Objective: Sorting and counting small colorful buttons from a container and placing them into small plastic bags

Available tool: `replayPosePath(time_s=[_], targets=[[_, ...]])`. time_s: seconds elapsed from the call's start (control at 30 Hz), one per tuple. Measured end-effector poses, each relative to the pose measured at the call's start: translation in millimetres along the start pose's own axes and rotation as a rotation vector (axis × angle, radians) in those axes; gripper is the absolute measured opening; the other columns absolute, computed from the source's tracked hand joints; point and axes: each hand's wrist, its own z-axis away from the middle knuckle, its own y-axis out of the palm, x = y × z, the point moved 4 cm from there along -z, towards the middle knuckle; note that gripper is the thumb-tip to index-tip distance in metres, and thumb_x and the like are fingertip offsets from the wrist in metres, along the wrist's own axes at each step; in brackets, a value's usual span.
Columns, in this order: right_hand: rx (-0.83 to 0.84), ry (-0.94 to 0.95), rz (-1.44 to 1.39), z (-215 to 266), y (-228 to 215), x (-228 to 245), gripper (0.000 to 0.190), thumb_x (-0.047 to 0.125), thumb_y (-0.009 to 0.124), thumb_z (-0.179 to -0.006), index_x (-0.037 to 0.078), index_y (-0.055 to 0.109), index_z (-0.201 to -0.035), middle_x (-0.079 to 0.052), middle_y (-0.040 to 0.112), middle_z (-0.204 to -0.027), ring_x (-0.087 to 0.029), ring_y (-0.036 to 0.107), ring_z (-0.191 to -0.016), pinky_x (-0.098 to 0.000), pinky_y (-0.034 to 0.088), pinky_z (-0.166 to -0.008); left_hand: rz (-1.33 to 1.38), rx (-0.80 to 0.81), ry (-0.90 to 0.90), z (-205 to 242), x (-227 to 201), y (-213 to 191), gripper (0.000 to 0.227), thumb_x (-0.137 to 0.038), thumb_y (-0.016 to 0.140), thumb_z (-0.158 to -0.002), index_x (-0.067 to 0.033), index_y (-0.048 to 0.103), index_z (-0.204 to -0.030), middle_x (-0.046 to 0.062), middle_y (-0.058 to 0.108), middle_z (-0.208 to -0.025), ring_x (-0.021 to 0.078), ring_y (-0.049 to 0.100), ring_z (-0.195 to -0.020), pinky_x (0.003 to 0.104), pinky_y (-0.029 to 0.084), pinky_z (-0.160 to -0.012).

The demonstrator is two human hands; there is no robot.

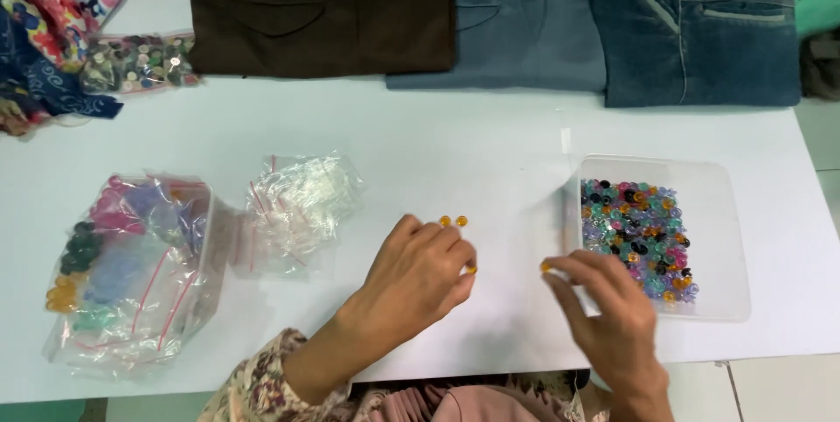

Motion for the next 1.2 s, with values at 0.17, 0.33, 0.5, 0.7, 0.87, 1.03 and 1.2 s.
replayPosePath(time_s=[0.17, 0.33, 0.5, 0.7, 0.87, 1.03, 1.2], targets=[[0.138, -0.129, -0.104, -5.9, 48.7, 45.1, 0.016, 0.011, 0.073, -0.092, 0.008, 0.071, -0.108, -0.009, 0.068, -0.099, -0.022, 0.066, -0.08, -0.0345, 0.053, -0.072, 0.124, 0.087, -0.18, 68.9, 23.1, 25.9, 0.007, -0.022, 0.071, -0.09, -0.0159, 0.068, -0.09, -0.001, 0.067, -0.085, 0.0209, 0.063, -0.074, 0.039, 0.04, -0.078], [0.213, -0.132, -0.12, 6.7, 82.5, 46.4, 0.013, 0.01, 0.073, -0.093, 0.008, 0.071, -0.106, -0.008, 0.066, -0.099, -0.022, 0.065, -0.078, -0.0335, 0.053, -0.067, 0.181, 0.144, -0.269, 93.0, 30.2, 46.9, 0.006, -0.023, 0.069, -0.091, -0.0169, 0.067, -0.09, -0.003, 0.067, -0.084, 0.0207, 0.063, -0.076, 0.039, 0.04, -0.08], [0.196, -0.154, -0.066, 13.1, 95.4, 44.3, 0.007, 0.011, 0.072, -0.094, 0.01, 0.071, -0.101, -0.005, 0.063, -0.095, -0.021, 0.059, -0.073, -0.0323, 0.049, -0.064, 0.129, 0.084, -0.21, 89.0, 24.1, 56.9, 0.01, -0.023, 0.072, -0.091, -0.0177, 0.065, -0.086, -0.003, 0.063, -0.078, 0.0206, 0.061, -0.069, 0.038, 0.04, -0.075], [0.215, -0.13, -0.104, 12.4, 84.0, 43.3, 0.012, 0.013, 0.073, -0.094, 0.011, 0.07, -0.105, -0.007, 0.063, -0.097, -0.022, 0.061, -0.077, -0.0331, 0.051, -0.065, 0.142, 0.157, -0.212, 80.9, 22.9, 50.8, 0.015, -0.03, 0.078, -0.091, -0.0196, 0.067, -0.093, -0.006, 0.065, -0.083, 0.0185, 0.063, -0.073, 0.038, 0.04, -0.078], [0.122, -0.084, -0.126, 0.6, 24.3, 38.9, 0.018, 0.011, 0.075, -0.091, 0.007, 0.071, -0.108, -0.009, 0.068, -0.097, -0.021, 0.065, -0.08, -0.033, 0.054, -0.07, 0.14, 0.058, -0.089, 29.3, 1.2, 17.7, 0.011, -0.025, 0.073, -0.095, -0.016, 0.068, -0.098, -0.004, 0.068, -0.09, 0.0189, 0.064, -0.077, 0.037, 0.041, -0.079], [-0.009, 0.031, 0.078, 6.9, -37.1, -16.4, 0.027, 0.009, 0.079, -0.084, 0.005, 0.073, -0.11, -0.012, 0.071, -0.107, -0.021, 0.069, -0.091, -0.0325, 0.061, -0.083, 0.101, -0.05, 0.107, -47.8, -41.8, 21.9, 0.009, -0.021, 0.073, -0.097, -0.0157, 0.067, -0.093, 0.002, 0.063, -0.085, 0.0243, 0.06, -0.074, 0.042, 0.041, -0.083], [0.073, 0.447, 0.383, 9.0, -62.8, -83.4, 0.015, 0.02, 0.078, -0.091, 0.018, 0.078, -0.105, -0.001, 0.073, -0.102, -0.019, 0.067, -0.102, -0.0375, 0.053, -0.07, -0.102, -0.052, 0.266, -115.7, -87.8, 103.6, 0.018, -0.001, 0.07, -0.081, -0.0188, 0.068, -0.08, 0.002, 0.066, -0.084, 0.0256, 0.062, -0.077, 0.04, 0.043, -0.08]])
